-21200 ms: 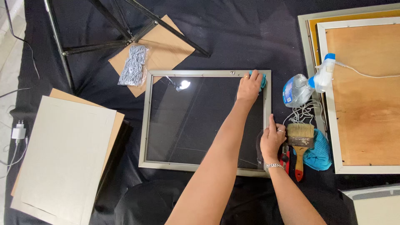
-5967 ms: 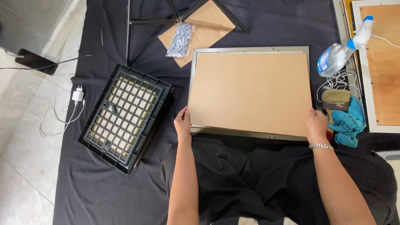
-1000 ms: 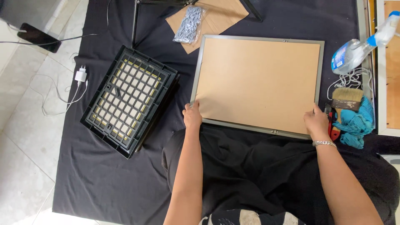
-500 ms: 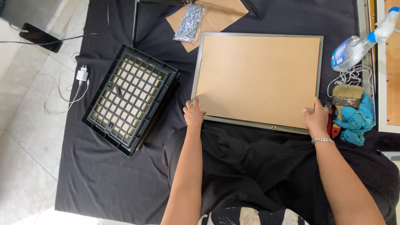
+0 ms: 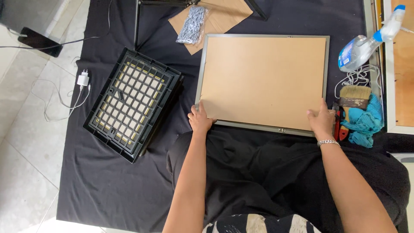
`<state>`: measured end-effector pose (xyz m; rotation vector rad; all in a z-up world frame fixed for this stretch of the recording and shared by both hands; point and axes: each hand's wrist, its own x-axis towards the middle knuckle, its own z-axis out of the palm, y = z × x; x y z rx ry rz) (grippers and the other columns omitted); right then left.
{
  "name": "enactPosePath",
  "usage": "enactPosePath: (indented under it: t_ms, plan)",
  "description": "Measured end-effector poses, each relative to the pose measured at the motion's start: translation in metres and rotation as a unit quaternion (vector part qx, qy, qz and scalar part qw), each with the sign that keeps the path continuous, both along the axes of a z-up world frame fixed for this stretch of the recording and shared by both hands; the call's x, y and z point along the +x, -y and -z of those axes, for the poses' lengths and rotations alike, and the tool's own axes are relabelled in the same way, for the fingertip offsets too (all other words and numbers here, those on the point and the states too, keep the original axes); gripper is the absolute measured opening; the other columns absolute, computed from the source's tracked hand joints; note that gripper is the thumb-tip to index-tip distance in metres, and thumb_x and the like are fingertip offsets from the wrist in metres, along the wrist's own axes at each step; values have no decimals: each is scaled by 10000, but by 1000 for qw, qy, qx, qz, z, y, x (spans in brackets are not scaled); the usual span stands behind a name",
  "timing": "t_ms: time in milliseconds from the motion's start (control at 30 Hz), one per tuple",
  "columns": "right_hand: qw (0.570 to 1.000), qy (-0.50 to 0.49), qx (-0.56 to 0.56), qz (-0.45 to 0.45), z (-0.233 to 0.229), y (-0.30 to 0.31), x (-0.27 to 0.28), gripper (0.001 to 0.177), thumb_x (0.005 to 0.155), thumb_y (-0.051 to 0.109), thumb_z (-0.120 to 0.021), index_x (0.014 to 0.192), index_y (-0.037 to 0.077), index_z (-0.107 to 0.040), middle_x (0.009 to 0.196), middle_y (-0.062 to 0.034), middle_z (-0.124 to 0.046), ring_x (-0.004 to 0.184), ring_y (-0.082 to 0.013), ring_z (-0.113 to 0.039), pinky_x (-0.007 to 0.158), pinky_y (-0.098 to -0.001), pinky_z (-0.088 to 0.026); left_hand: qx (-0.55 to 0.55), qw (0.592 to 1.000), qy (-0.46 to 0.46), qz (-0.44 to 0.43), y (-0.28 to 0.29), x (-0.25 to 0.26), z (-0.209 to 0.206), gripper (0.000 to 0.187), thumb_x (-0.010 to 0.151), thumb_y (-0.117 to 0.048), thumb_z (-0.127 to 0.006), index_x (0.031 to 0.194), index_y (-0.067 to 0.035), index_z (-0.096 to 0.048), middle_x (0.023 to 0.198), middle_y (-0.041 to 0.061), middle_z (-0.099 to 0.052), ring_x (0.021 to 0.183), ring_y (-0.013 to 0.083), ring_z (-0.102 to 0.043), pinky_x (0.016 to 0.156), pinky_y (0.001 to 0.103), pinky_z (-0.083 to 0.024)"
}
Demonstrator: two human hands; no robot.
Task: Cleaning glass, inserting a mat and backing, and assembling a picture frame.
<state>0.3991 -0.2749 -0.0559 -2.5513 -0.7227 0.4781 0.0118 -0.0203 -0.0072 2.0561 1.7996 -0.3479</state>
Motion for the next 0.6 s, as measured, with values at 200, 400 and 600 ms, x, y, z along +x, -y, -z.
enactPosePath:
  t_ms: [200, 400, 600]
  plan:
    - [993, 67, 101, -12, 2, -5, -5, 723, 956, 213, -752, 1587, 77, -427, 1196, -350, -435, 1121, -582, -491, 1052, -550, -327, 49, 999, -18, -10, -7, 9, 33, 876, 923, -498, -708, 1622, -198, -272, 1579, 151, -282, 1350, 439, -418, 1073, 467, -472]
    - [992, 81, 87, -32, 20, 1, 2, 757, 899, 256, -798, 1561, 80, -475, 1134, -352, -483, 1087, -566, -529, 1008, -535, -364, 48, 999, -20, 1, 1, 9, 22, 915, 929, -519, -686, 1645, -197, -217, 1603, 176, -265, 1370, 455, -405, 1085, 481, -447]
    - [997, 21, 73, -12, 15, 4, 5, 774, 873, 314, -802, 1548, 173, -452, 1220, -341, -465, 1145, -587, -528, 1030, -578, -380, 22, 999, -23, 7, 8, 19, -16, 947, 933, -662, -604, 1667, -321, -113, 1574, 200, -278, 1372, 487, -399, 1071, 486, -426]
